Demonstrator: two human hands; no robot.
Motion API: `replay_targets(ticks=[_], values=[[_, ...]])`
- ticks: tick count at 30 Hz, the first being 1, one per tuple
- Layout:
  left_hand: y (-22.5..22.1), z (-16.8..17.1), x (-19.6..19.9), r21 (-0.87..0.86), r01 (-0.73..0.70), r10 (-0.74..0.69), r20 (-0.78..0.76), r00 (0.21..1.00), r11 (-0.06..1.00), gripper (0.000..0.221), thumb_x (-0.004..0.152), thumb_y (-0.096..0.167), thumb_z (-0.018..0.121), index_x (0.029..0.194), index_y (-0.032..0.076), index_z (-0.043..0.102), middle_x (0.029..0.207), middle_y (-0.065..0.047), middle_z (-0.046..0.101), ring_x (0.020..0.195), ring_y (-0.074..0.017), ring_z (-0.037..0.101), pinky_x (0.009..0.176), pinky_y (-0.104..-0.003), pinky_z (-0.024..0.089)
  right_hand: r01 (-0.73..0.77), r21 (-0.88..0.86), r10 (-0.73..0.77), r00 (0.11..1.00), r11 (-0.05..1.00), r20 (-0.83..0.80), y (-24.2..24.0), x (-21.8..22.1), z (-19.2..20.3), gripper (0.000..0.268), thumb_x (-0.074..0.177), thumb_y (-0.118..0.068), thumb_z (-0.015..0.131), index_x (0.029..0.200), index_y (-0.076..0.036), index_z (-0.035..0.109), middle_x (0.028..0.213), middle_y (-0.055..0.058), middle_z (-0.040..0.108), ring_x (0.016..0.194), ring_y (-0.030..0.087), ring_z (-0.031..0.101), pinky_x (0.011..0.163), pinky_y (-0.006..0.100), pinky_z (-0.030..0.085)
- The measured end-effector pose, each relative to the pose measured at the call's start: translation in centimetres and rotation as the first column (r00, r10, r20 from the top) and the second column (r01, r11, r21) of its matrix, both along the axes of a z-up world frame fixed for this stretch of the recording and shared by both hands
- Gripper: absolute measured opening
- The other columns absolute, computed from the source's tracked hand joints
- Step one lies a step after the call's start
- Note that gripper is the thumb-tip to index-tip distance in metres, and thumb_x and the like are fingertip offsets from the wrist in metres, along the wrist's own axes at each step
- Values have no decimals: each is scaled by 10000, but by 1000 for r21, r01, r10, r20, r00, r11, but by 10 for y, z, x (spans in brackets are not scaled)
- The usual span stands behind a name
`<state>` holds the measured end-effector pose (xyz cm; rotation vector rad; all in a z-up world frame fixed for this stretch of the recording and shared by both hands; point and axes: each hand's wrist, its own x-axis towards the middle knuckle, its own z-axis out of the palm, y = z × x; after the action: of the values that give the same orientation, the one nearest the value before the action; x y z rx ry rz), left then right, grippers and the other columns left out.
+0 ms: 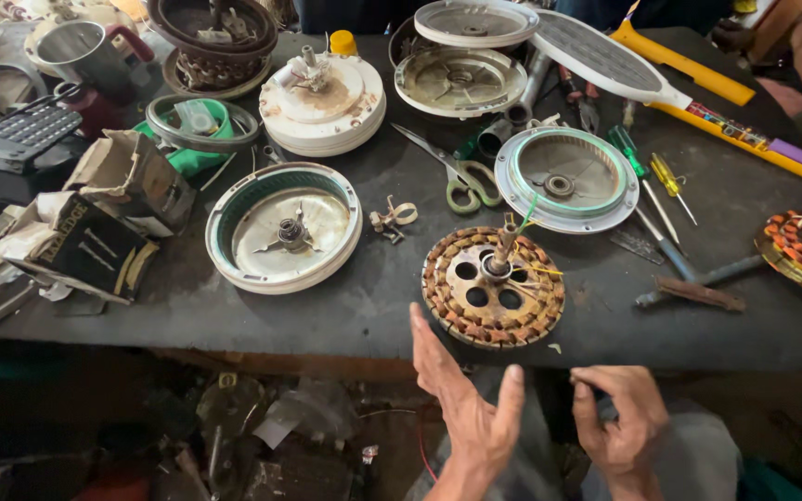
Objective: The person handles a disassembled electric motor rotor, rotating it and pointing at the copper windings. They then place the rotor into a motor housing and briefly handle other disassembled motor parts on the workbench.
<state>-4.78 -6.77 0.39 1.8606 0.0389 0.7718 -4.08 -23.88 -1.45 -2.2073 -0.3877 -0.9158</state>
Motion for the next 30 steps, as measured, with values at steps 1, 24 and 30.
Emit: replay_targets(ticks=[1,24,30], values=[[2,7,0,-31,19,-20,-50,999,999,1105,839,264,745,1617,-35,21,1699,-279,122,1560,-442,162,1226,-513,114,12,-33,-9,996,999,90,3,2,3,150,941,-113,695,1083,-68,682,1052,96,713,978,292,676,850,372,522],[-23,-5,-27,-757,337,-373,133,918,560,1240,848,480,735,1681,-12,-40,1750,-230,50,1675,-388,120,1276,-508,108,121,-126,-108,989,985,103,33,26,3,503,870,-379,798,1267,-135,606,1426,158,506,1346,376,508,1165,470,428],[-66,-3,-10,-918,238,-351,118,929,319,953,964,589,579,1648,91,140,1771,-91,185,1642,-328,183,1253,-514,242,88,76,-92,995,993,41,24,29,4,474,1048,-416,615,1354,-58,567,1410,142,568,1311,318,582,1116,401,499]])
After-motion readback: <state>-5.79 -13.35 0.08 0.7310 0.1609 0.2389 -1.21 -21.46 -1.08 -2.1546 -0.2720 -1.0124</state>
